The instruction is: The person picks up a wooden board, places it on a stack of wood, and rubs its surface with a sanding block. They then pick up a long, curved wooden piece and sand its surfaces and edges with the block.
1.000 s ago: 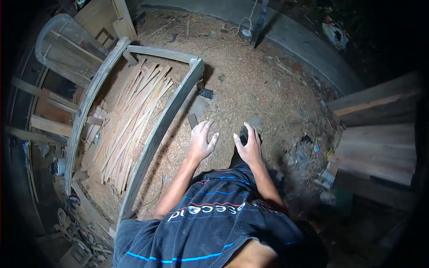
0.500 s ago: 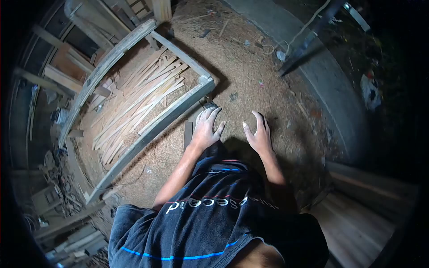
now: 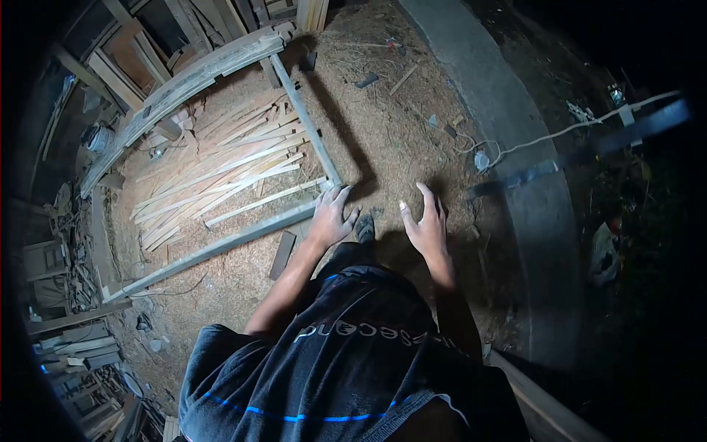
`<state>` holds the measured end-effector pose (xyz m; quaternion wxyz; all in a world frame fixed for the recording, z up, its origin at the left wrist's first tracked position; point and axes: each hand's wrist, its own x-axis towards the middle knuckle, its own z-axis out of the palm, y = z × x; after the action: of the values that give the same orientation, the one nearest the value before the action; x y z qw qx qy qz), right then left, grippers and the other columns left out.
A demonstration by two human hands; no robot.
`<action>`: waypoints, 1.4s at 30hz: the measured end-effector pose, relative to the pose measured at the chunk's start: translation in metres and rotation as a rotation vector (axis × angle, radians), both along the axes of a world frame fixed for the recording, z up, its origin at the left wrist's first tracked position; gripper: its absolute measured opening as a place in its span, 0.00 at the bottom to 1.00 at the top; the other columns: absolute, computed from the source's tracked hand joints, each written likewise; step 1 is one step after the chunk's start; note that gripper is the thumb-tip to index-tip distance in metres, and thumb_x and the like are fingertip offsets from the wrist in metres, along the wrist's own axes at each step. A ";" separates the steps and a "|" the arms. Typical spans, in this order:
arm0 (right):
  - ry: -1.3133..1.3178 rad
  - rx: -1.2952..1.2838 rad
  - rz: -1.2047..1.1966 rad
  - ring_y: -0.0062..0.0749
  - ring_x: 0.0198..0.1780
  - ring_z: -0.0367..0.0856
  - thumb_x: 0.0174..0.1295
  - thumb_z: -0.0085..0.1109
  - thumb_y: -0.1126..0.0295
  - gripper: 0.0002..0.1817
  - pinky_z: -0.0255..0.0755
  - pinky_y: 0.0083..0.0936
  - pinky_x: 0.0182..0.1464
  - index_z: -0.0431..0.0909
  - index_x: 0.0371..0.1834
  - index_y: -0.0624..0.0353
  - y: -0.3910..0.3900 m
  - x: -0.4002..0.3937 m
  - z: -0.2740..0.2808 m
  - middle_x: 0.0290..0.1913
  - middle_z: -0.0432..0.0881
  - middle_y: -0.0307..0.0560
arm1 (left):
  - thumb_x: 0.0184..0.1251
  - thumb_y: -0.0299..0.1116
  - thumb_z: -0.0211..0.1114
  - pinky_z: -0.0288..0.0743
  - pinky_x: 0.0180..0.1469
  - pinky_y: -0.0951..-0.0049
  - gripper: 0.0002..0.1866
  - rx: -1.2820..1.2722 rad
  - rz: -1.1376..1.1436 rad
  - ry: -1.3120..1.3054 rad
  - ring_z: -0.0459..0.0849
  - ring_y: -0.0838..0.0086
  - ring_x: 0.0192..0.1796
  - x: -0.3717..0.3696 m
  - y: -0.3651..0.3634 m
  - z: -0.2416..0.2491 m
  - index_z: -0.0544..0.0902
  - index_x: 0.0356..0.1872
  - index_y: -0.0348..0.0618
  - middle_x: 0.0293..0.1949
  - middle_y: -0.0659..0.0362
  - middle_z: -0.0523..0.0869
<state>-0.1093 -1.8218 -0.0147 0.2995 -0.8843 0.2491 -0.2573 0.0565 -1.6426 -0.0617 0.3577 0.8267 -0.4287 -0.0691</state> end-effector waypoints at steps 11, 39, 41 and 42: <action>0.137 0.168 0.110 0.71 0.66 0.75 0.69 0.67 0.59 0.32 0.70 0.51 0.67 0.68 0.73 0.56 -0.157 0.150 0.003 0.65 0.78 0.70 | 0.67 0.37 0.69 0.67 0.72 0.51 0.28 -0.099 0.166 0.028 0.75 0.45 0.67 0.134 -0.131 0.036 0.77 0.65 0.36 0.62 0.42 0.79; 0.089 0.174 0.872 0.55 0.70 0.75 0.71 0.66 0.65 0.32 0.66 0.42 0.72 0.66 0.75 0.64 -0.454 0.713 -0.001 0.67 0.77 0.64 | 0.64 0.32 0.72 0.70 0.69 0.55 0.28 -0.080 0.855 0.059 0.80 0.49 0.63 0.527 -0.402 0.050 0.78 0.66 0.42 0.58 0.48 0.83; 0.157 0.159 0.901 0.55 0.72 0.73 0.71 0.66 0.64 0.33 0.64 0.41 0.74 0.65 0.75 0.65 -0.462 0.746 -0.008 0.70 0.74 0.65 | 0.64 0.32 0.71 0.70 0.68 0.56 0.27 -0.120 0.892 0.034 0.79 0.48 0.63 0.555 -0.409 0.051 0.78 0.66 0.41 0.59 0.46 0.82; 0.154 0.154 0.920 0.55 0.72 0.73 0.71 0.66 0.64 0.33 0.64 0.41 0.74 0.65 0.75 0.65 -0.464 0.767 -0.006 0.70 0.74 0.65 | 0.64 0.32 0.71 0.70 0.68 0.56 0.27 -0.125 0.911 0.028 0.79 0.48 0.63 0.572 -0.410 0.048 0.78 0.66 0.41 0.59 0.46 0.82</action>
<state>0.6580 -2.2853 -0.0203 0.4275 -0.8947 -0.1287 -0.0124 0.6284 -2.0529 -0.0139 0.4065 0.9068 -0.0201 0.1097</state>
